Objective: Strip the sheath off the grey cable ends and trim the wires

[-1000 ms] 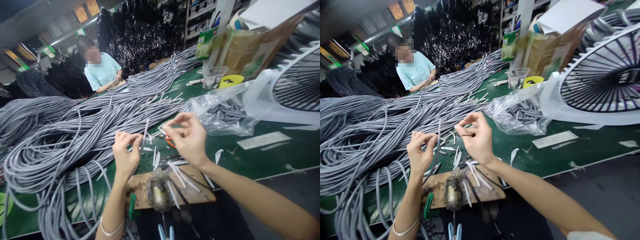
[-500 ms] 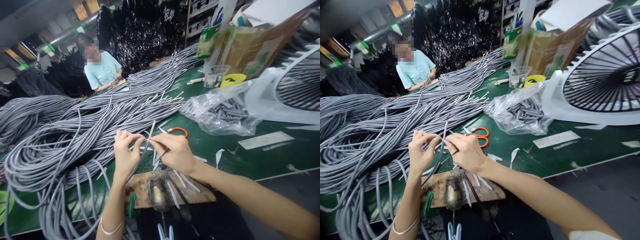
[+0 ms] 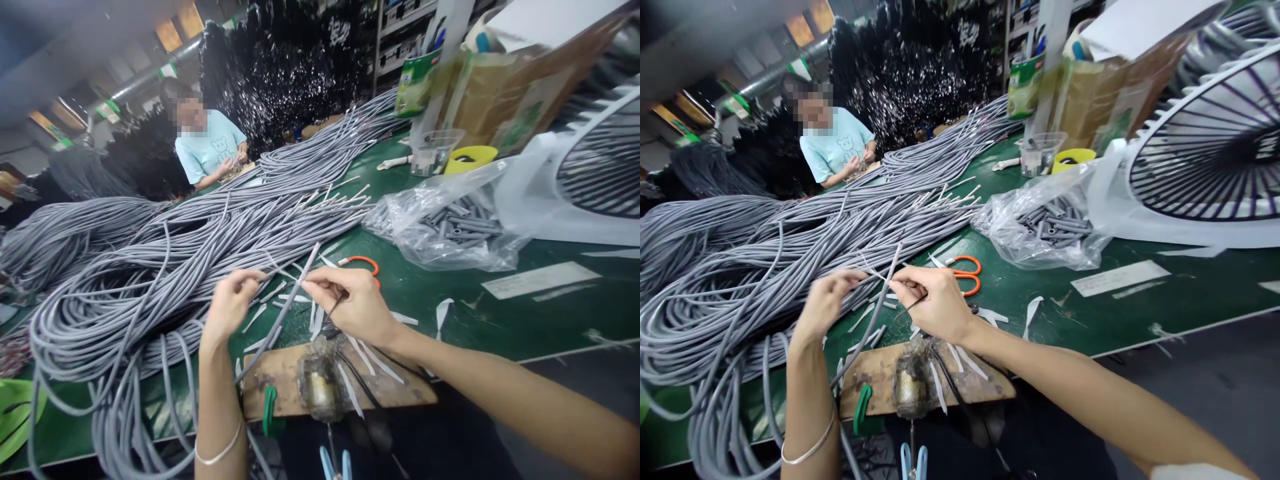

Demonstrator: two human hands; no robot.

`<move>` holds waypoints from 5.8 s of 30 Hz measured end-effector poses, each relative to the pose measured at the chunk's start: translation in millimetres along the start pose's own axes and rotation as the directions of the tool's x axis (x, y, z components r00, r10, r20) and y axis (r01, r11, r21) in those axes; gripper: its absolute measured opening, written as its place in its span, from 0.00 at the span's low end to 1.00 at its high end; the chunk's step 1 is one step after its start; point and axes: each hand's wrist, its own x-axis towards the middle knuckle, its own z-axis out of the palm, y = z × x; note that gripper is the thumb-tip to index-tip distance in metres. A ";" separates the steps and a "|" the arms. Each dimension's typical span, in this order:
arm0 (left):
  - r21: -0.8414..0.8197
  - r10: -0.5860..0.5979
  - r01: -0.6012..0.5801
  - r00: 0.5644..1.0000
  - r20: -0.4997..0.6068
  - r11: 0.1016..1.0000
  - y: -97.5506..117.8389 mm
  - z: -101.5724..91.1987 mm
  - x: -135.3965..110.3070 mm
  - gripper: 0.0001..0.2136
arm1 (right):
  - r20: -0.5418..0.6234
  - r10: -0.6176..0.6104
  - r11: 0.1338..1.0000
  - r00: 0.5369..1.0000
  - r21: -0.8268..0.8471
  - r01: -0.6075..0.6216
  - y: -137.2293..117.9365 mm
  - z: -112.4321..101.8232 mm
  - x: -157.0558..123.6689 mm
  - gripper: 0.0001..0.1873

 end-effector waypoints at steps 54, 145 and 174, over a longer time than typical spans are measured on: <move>-0.098 0.480 -0.481 0.877 -0.030 0.871 34.2 35.1 -28.3 0.10 | 0.400 0.372 0.622 0.837 0.562 -0.545 2.4 -14.8 20.7 0.21; 0.546 0.741 -0.535 0.612 -0.274 0.644 34.8 59.0 -44.5 0.09 | -0.019 -0.407 0.651 0.913 -0.708 0.275 5.4 -5.9 -3.1 0.14; 0.674 0.734 -0.430 0.630 -0.253 0.601 34.2 58.8 -41.0 0.06 | 0.086 -0.489 0.508 0.868 -0.781 0.364 3.5 -8.8 -3.1 0.11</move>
